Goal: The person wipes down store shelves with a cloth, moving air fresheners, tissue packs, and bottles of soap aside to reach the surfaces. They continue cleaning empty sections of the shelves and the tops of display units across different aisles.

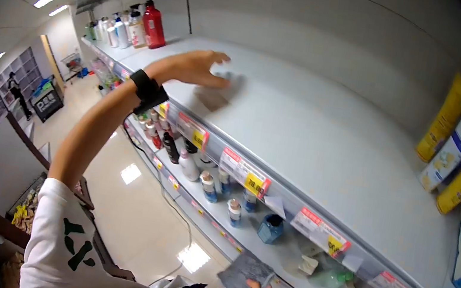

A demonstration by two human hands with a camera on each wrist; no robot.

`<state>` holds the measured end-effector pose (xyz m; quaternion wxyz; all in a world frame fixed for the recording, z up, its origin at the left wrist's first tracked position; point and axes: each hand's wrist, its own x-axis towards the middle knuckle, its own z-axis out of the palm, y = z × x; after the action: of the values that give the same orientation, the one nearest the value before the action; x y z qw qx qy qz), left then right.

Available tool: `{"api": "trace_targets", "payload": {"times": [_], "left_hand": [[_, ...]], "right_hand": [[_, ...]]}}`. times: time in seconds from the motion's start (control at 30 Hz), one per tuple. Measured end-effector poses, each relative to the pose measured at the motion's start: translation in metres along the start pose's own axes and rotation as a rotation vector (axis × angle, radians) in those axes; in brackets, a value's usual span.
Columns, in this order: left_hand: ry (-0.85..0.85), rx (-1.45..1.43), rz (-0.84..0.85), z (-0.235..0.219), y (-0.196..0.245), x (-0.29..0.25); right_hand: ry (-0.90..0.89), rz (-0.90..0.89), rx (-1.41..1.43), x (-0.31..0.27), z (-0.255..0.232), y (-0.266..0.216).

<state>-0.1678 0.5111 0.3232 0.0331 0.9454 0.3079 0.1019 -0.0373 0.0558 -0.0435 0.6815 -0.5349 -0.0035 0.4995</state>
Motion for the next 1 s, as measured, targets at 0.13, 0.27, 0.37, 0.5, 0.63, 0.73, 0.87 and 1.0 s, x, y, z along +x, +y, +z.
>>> {"api": "trace_targets", "payload": {"times": [0.13, 0.27, 0.37, 0.5, 0.63, 0.73, 0.87, 1.0], "left_hand": [[0.071, 0.11, -0.14, 0.0, 0.009, -0.034], [-0.026, 0.035, -0.264, 0.0, 0.005, -0.06], [0.315, 0.066, -0.123, 0.019, 0.001, -0.064], [0.455, 0.082, -0.001, 0.027, -0.001, -0.059], [0.728, -0.001, 0.184, 0.02, -0.04, -0.065], [0.952, -0.11, 0.228, -0.002, -0.077, -0.079], [0.716, -0.67, 0.125, -0.02, -0.116, -0.118], [0.545, -1.143, 0.078, -0.028, -0.147, -0.169]], "right_hand": [[0.084, -0.082, -0.119, 0.009, 0.003, -0.009], [-0.04, -0.042, -0.32, 0.018, -0.029, -0.016], [0.105, 0.014, -0.443, 0.01, 0.012, -0.023], [0.023, -0.064, -0.381, 0.035, 0.03, 0.001], [0.037, -0.071, -0.263, 0.026, 0.068, 0.021], [0.072, -0.111, -0.303, 0.026, 0.08, 0.05], [-0.005, -0.084, -0.256, 0.024, 0.098, 0.09], [-0.056, -0.09, -0.319, -0.008, 0.155, 0.075]]}}
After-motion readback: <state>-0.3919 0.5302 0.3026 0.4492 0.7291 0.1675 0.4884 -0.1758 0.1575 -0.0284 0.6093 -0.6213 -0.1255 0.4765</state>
